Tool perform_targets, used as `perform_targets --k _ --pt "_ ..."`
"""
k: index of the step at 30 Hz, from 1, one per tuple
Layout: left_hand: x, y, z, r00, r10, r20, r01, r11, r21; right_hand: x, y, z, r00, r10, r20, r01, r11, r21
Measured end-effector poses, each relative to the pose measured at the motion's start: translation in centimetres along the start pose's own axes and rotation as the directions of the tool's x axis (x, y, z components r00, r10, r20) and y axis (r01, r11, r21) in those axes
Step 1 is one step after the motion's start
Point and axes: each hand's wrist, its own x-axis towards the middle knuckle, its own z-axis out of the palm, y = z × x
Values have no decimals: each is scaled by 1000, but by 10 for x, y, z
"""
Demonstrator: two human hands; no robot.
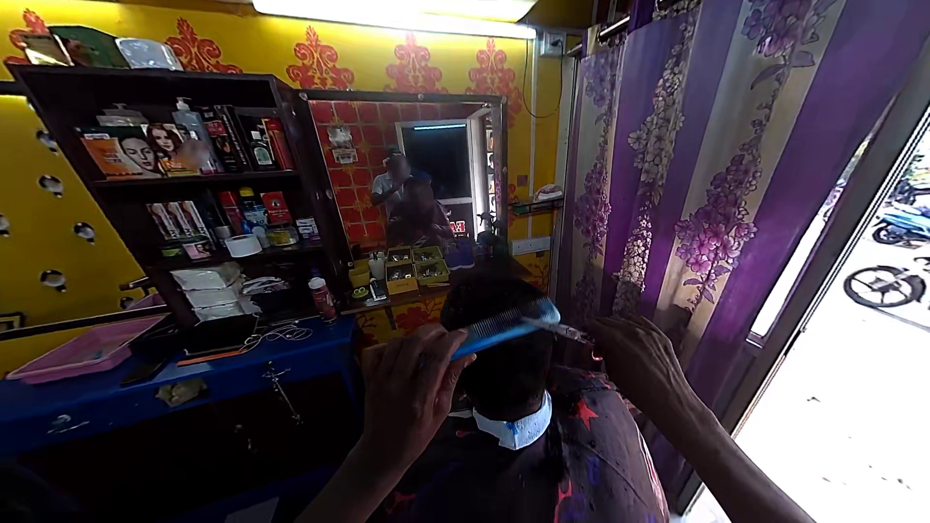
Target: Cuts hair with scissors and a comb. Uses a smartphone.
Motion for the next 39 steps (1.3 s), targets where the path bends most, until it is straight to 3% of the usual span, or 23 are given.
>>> perform_targets --k 3,5,10,13,16,18,21,23,26,31,34,36,39 --pt "3 9 -11 988 -125 91 131 990 -56 -7 -6 -3 975 220 31 -222 962 161" --pt "-3 15 -18 974 -130 183 147 986 -81 -19 -4 1 945 324 49 -327 922 207" --pt "-41 33 -15 961 -28 276 46 997 -59 -82 11 27 896 444 23 -430 852 301" --pt "-65 33 -7 945 34 324 -23 999 -38 -132 27 51 823 560 89 -555 762 333" --pt "-82 27 -6 942 142 303 -98 983 -155 -184 52 78 747 639 184 -660 679 322" --pt "-87 20 -14 960 144 242 -91 972 -218 -212 64 85 731 654 194 -675 652 346" --pt "-77 6 -21 974 -145 176 182 958 -221 -243 74 87 719 660 219 -687 627 367" --pt "-70 -7 -13 950 -246 192 287 929 -232 -255 79 90 710 660 243 -700 625 347" --pt "-84 -14 1 943 -188 274 250 945 -210 -260 81 93 716 637 284 -696 628 347" --pt "-100 -1 13 936 -17 350 66 990 -128 -238 72 99 773 579 259 -631 659 410" --pt "-115 0 12 945 93 314 -28 979 -203 -227 61 107 794 557 242 -601 661 450" --pt "-118 -6 5 971 55 231 19 952 -305 -220 51 102 807 550 216 -582 676 452" --pt "-104 -23 9 970 -193 149 234 909 -344 -220 33 84 804 576 147 -577 695 429"
